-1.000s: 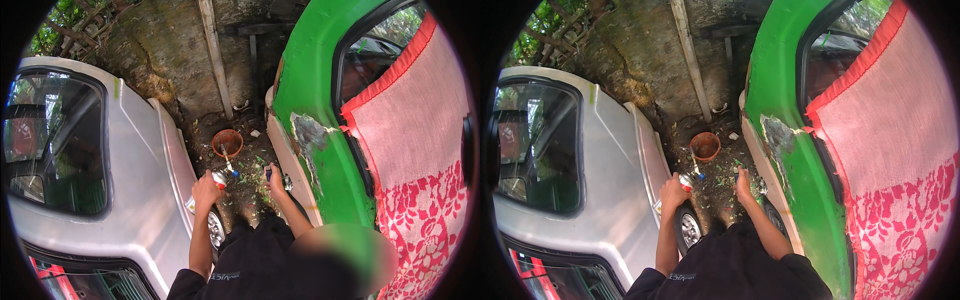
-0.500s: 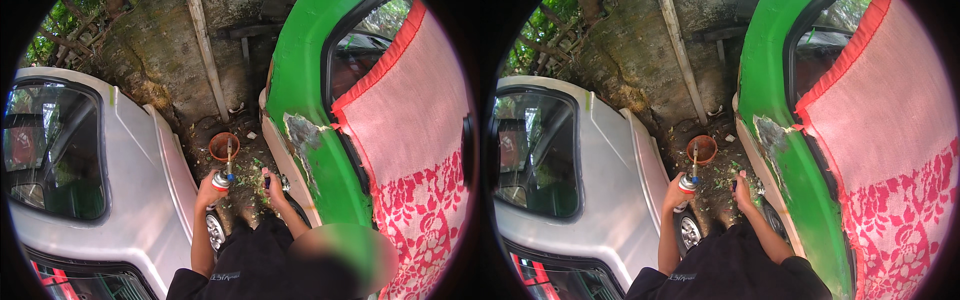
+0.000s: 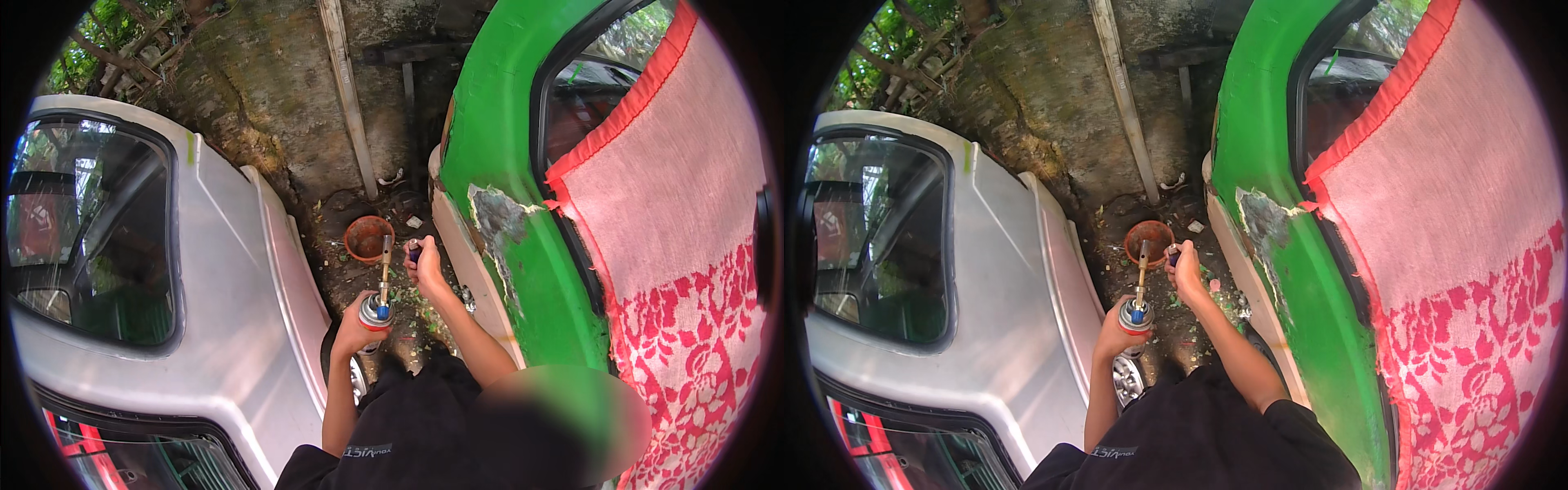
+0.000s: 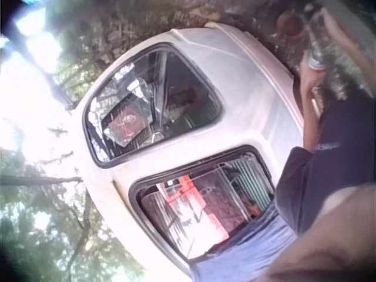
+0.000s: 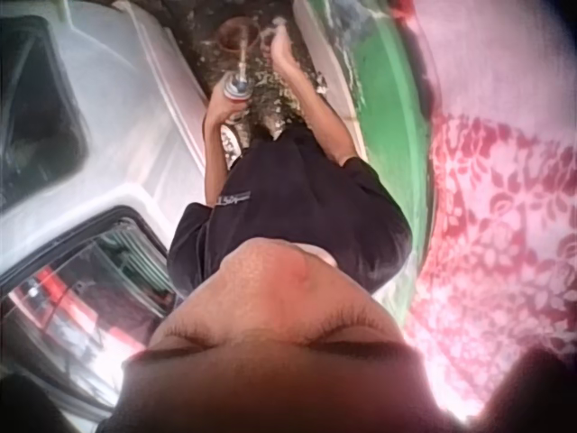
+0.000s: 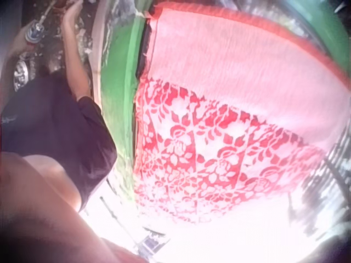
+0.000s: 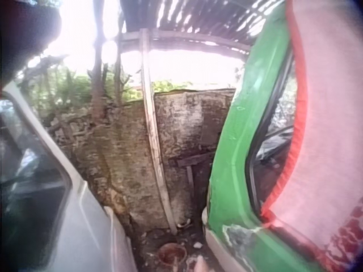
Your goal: The person uses a handheld blowtorch to apply heat to a damaged area on the side panel of a green car. The person holds the torch steadily and moves the flame over the same spot for the duration of the clip.
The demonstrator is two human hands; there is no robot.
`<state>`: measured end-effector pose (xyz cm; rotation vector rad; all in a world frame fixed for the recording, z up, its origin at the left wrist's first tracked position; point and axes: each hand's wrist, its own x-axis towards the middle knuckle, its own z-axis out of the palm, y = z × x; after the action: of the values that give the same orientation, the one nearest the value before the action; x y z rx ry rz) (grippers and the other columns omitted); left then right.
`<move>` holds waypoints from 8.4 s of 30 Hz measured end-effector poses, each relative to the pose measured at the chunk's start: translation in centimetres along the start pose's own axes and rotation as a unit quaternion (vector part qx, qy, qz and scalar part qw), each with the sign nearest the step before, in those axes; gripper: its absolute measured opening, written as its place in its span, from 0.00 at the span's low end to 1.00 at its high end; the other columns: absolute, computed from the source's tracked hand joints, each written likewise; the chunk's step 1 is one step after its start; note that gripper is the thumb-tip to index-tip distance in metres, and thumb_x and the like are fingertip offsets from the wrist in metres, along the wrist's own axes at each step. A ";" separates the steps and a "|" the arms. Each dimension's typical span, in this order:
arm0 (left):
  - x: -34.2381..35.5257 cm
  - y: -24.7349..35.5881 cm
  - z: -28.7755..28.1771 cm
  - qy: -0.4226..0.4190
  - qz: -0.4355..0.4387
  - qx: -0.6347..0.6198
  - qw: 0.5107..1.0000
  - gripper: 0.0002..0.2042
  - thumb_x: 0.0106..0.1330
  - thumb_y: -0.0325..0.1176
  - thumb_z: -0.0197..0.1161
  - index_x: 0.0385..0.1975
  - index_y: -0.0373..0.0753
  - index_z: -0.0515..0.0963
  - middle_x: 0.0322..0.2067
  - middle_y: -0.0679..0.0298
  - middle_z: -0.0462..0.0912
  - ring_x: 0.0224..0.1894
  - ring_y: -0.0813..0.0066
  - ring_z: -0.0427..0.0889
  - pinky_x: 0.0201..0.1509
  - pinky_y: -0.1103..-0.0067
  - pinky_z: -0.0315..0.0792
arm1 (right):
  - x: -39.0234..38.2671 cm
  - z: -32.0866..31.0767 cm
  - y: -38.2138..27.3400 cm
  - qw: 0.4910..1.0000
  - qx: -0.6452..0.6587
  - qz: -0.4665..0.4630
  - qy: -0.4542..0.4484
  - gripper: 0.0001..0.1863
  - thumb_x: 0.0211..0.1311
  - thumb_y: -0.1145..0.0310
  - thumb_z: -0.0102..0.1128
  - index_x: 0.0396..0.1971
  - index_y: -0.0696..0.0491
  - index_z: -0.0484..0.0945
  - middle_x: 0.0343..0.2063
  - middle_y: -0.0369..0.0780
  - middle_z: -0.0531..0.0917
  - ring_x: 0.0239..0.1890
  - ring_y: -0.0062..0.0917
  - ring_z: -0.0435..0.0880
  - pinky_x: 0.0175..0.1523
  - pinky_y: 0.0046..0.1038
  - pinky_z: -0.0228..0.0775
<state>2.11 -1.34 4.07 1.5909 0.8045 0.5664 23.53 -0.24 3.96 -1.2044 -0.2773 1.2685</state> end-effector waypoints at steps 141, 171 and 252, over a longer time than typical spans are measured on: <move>1.5 4.7 -0.6 0.049 -0.053 0.443 0.894 0.46 0.39 0.36 0.78 0.64 0.41 0.64 0.47 0.50 0.82 0.47 0.45 0.83 0.50 0.60 0.77 | -4.3 -3.7 5.1 0.902 -0.337 -0.269 -0.021 0.21 0.70 0.59 0.59 0.21 0.59 0.76 0.08 0.36 0.70 0.11 0.20 0.67 0.19 0.29 0.56; 0.9 4.1 -0.7 0.063 -0.071 0.427 0.899 0.44 0.36 0.36 0.76 0.62 0.43 0.68 0.48 0.51 0.83 0.47 0.47 0.83 0.51 0.60 0.77 | -7.7 -1.9 1.5 0.862 -0.440 -0.253 0.005 0.15 0.66 0.61 0.63 0.30 0.60 0.80 0.13 0.45 0.78 0.16 0.37 0.79 0.25 0.35 0.69; -3.7 3.2 -2.6 -0.043 -0.055 0.135 0.988 0.38 0.37 0.28 0.74 0.56 0.39 0.70 0.38 0.61 0.83 0.41 0.70 0.82 0.49 0.74 0.76 | 0.4 0.9 2.0 0.999 -0.036 0.005 0.011 0.12 0.66 0.56 0.46 0.31 0.49 0.66 0.19 0.33 0.69 0.13 0.15 0.60 0.16 0.21 0.48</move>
<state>-1.65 -2.66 8.01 1.7902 0.9274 0.3160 21.84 0.20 2.53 -1.2830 -0.3035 1.2616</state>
